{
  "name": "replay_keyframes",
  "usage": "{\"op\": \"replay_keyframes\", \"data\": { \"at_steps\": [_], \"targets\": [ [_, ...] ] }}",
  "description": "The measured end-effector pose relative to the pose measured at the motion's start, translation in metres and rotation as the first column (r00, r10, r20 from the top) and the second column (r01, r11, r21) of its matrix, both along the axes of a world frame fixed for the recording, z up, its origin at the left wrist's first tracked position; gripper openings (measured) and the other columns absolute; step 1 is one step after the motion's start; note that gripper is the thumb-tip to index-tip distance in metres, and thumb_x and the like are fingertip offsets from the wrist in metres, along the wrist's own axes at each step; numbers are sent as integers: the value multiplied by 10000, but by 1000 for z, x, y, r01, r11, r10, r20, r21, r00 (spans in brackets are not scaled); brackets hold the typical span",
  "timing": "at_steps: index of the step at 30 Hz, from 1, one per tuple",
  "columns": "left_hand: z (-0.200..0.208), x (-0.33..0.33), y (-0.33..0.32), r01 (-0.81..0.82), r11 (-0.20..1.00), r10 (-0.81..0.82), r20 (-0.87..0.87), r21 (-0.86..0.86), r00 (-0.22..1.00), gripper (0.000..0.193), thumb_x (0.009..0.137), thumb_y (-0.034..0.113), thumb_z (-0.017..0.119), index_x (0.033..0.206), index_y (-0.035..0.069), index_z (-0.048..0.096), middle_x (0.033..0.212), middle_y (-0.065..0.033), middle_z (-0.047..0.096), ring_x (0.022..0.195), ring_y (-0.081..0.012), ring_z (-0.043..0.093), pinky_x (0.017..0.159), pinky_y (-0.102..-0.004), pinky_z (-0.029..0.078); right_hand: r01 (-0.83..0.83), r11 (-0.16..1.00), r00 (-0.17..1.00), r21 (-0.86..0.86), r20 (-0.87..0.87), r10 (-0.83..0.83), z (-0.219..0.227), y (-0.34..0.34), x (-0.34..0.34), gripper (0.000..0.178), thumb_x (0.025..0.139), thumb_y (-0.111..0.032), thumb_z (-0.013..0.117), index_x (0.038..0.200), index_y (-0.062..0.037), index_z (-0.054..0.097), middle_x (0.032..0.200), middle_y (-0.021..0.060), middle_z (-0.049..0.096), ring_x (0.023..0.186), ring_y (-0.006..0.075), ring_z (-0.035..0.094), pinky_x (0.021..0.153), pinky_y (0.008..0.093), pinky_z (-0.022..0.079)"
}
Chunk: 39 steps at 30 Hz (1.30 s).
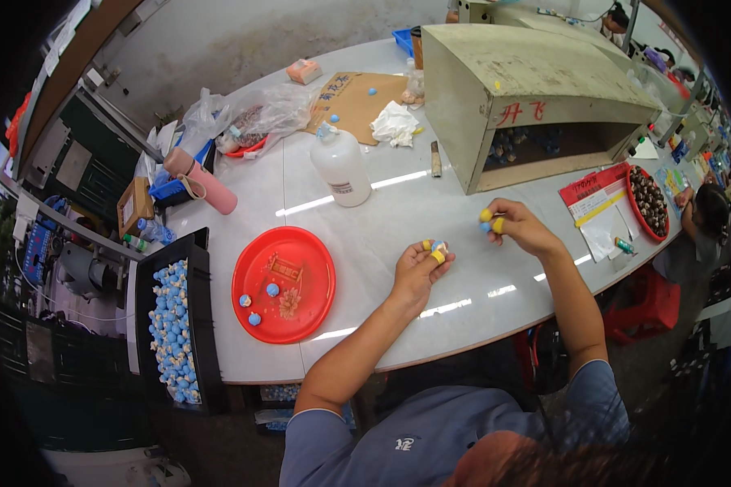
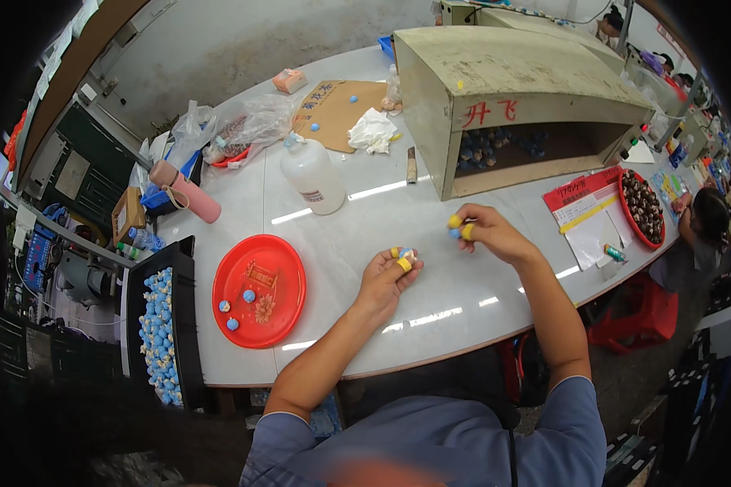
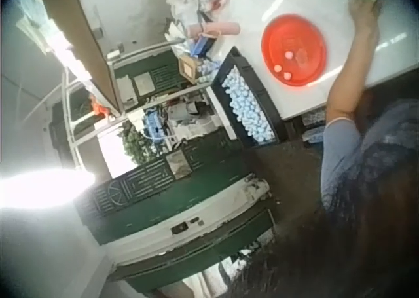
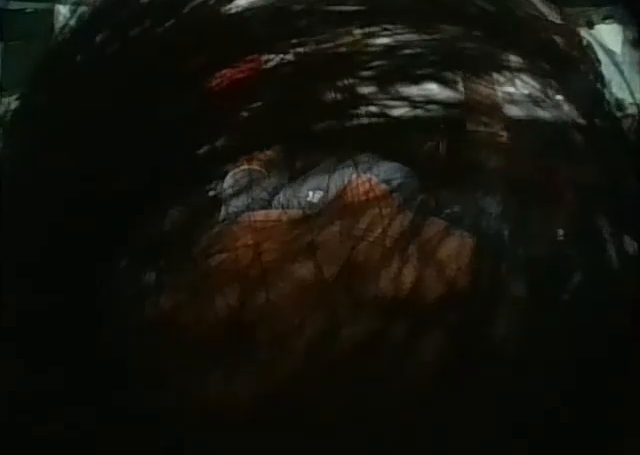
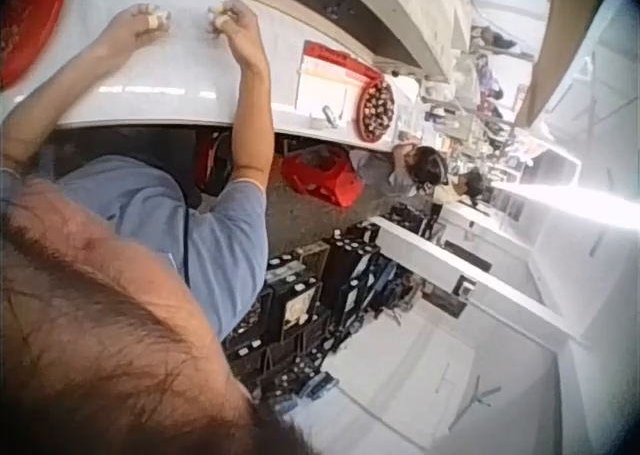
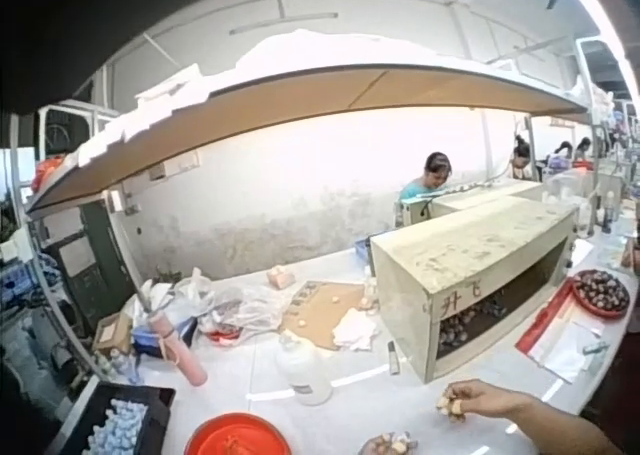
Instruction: The person assembles small blue and yellow plastic toy parts at a workbench, joining them together with glue from a bottle.
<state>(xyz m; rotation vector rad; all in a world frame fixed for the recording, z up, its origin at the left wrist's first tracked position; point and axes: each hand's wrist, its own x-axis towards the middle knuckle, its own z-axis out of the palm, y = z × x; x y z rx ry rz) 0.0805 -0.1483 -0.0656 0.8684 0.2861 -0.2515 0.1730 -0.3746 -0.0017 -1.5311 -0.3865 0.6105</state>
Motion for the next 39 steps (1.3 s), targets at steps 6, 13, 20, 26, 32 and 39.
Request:
{"op": "replay_keyframes", "data": {
  "at_steps": [6, 13, 20, 26, 32, 39],
  "targets": [
    [-2, 1, -4, -16, 999, 16, 17, -35, 1000, 235, 911, 52, 585, 1101, 25, 450, 1076, -103, 600, 949, -177, 628, 812, -241, 542, -243, 968, 969, -56, 21, 245, -13, 38, -23, 117, 896, -92, 535, 1001, -47, 561, 865, 0, 543, 765, 68, 488, 648, 222, 421],
    [-4, -1, 0, -24, 998, 26, 36, -53, 999, 237, 909, 33, 574, 1105, 20, 440, 1066, -107, 597, 949, -187, 627, 813, -252, 548, 50, 997, 988, -65, 151, -40, -36, 59, -38, 183, 839, 20, 547, 1022, 4, 548, 922, 54, 561, 765, 115, 542, 634, 241, 447],
    [-4, 1, 2, -44, 998, 46, 39, -52, 998, 222, 925, 63, 562, 1110, 27, 445, 1098, -110, 602, 978, -178, 626, 848, -263, 535, 241, 965, 835, -103, 529, -152, -31, 69, -59, 212, 804, 59, 599, 1009, 20, 560, 969, 93, 570, 851, 159, 587, 682, 271, 471],
    [1, 1, 4, -1, 993, 0, -7, -117, 1000, 218, 953, 118, 545, 1136, 29, 467, 1139, -120, 600, 1043, -194, 621, 866, -273, 528, 228, 972, 857, 55, 462, -227, -52, 63, -47, 256, 797, 73, 609, 1041, 4, 577, 1025, 86, 585, 910, 168, 584, 741, 261, 465],
    [1, 1, 5, 55, 993, -52, 27, -107, 998, 221, 960, 104, 527, 1158, 18, 480, 1149, -129, 595, 1060, -198, 619, 864, -243, 539, 154, 983, 888, 102, 422, -183, -51, 56, -43, 249, 807, 60, 595, 1048, -1, 613, 1029, 80, 595, 907, 159, 576, 744, 258, 459],
    [-4, 1, 4, 142, 977, -134, 59, -159, 989, 263, 944, 139, 571, 1150, -3, 491, 1122, -105, 611, 1050, -162, 615, 873, -228, 527, 113, 992, 840, 59, 527, -127, -43, 55, -47, 248, 798, 49, 593, 1029, -25, 645, 1020, 72, 601, 890, 145, 555, 727, 249, 435]
  ]
}}
